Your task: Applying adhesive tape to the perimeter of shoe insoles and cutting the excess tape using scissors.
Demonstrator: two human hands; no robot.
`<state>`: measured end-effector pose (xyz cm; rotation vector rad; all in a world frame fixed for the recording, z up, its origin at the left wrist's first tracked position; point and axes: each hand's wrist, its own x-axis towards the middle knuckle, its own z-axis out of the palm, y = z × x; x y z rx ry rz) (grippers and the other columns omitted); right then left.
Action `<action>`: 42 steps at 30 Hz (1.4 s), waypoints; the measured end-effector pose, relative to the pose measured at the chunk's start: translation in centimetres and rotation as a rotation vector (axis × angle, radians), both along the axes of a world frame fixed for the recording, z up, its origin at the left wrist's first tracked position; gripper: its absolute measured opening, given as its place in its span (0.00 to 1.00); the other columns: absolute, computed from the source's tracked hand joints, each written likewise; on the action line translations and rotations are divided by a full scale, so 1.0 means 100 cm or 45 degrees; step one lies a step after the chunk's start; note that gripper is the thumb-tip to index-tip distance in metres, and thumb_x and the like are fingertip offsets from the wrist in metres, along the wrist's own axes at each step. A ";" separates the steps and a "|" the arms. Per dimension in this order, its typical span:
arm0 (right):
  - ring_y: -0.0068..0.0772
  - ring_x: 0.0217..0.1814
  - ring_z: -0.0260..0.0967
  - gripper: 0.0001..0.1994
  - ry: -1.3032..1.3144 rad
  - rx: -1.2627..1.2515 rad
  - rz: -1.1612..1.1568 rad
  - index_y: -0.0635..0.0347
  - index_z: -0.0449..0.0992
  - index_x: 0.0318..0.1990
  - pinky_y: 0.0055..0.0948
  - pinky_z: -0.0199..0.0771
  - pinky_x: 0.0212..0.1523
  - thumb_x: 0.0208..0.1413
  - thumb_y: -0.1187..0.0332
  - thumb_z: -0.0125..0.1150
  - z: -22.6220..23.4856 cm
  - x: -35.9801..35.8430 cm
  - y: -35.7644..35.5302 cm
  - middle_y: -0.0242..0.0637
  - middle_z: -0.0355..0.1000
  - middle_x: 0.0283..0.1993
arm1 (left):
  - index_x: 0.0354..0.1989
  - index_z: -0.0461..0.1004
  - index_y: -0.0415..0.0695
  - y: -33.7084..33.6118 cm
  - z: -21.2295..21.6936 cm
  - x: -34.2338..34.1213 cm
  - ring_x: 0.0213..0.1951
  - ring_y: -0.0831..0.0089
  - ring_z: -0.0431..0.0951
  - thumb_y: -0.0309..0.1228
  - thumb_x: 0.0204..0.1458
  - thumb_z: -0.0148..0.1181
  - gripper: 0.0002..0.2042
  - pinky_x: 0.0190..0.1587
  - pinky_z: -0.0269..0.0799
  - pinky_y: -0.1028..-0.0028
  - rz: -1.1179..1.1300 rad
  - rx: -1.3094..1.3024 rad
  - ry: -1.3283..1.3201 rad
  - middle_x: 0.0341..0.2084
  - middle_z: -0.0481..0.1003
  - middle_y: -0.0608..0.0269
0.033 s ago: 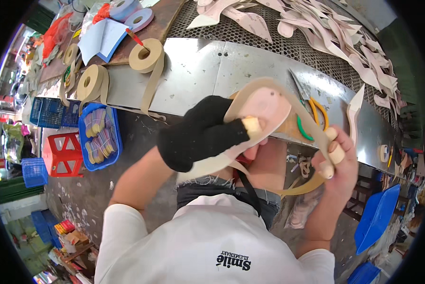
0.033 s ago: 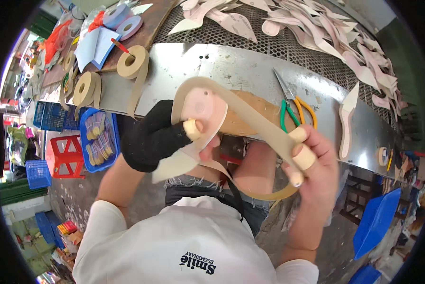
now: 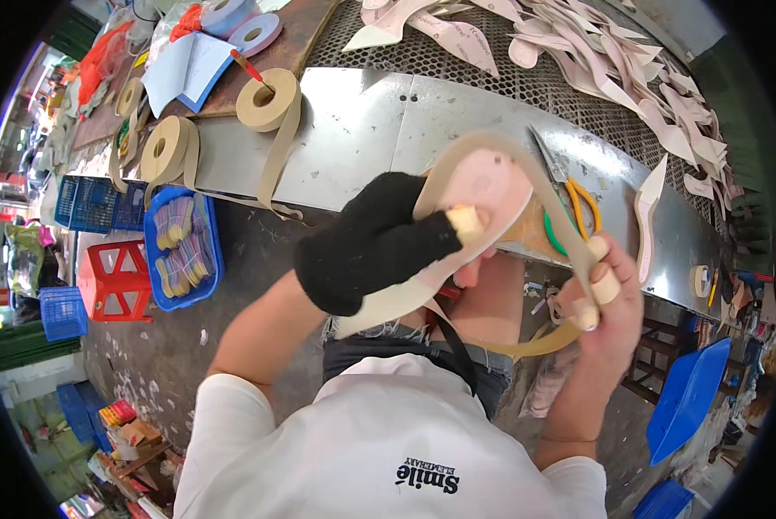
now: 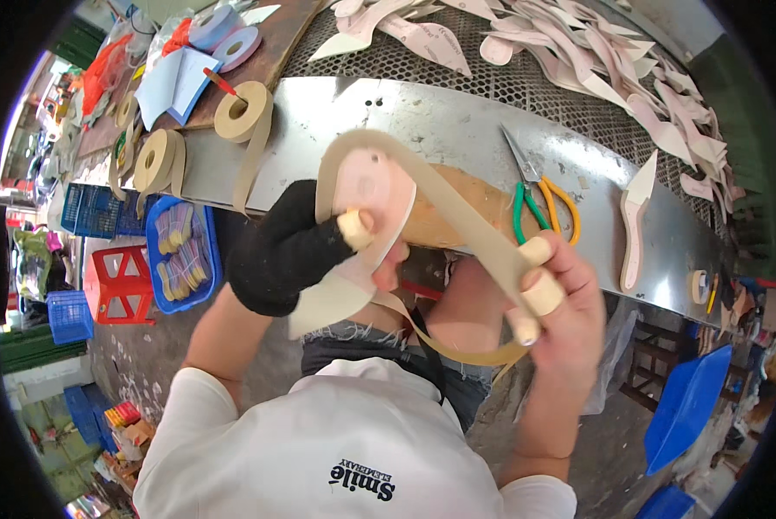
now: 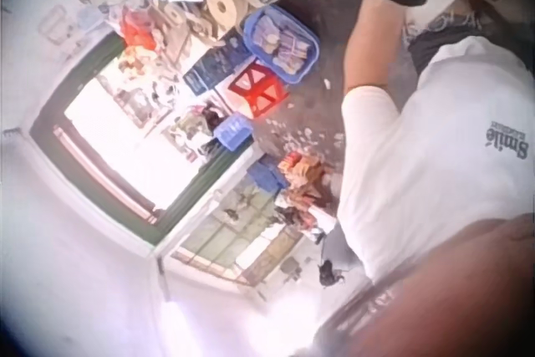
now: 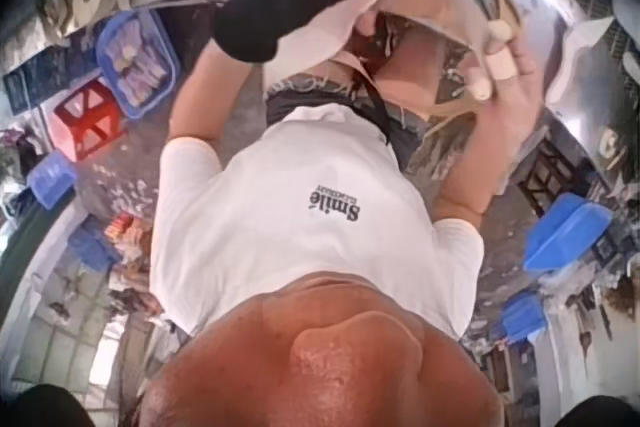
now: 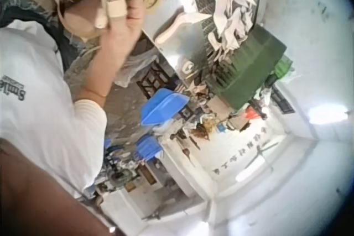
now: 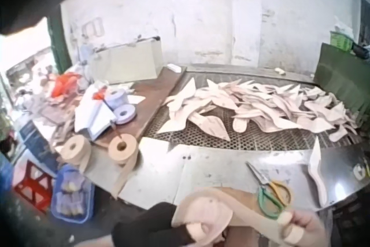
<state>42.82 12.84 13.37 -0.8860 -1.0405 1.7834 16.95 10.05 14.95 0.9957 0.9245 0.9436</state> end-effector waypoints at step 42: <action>0.17 0.37 0.67 0.08 -0.268 0.295 -0.146 0.68 0.74 0.39 0.17 0.66 0.40 0.51 0.81 0.57 -0.060 -0.049 0.016 0.31 0.72 0.35 | 0.51 0.67 0.37 0.031 -0.059 0.024 0.36 0.73 0.78 0.37 0.56 0.55 0.19 0.40 0.75 0.75 0.379 0.024 -0.270 0.38 0.77 0.56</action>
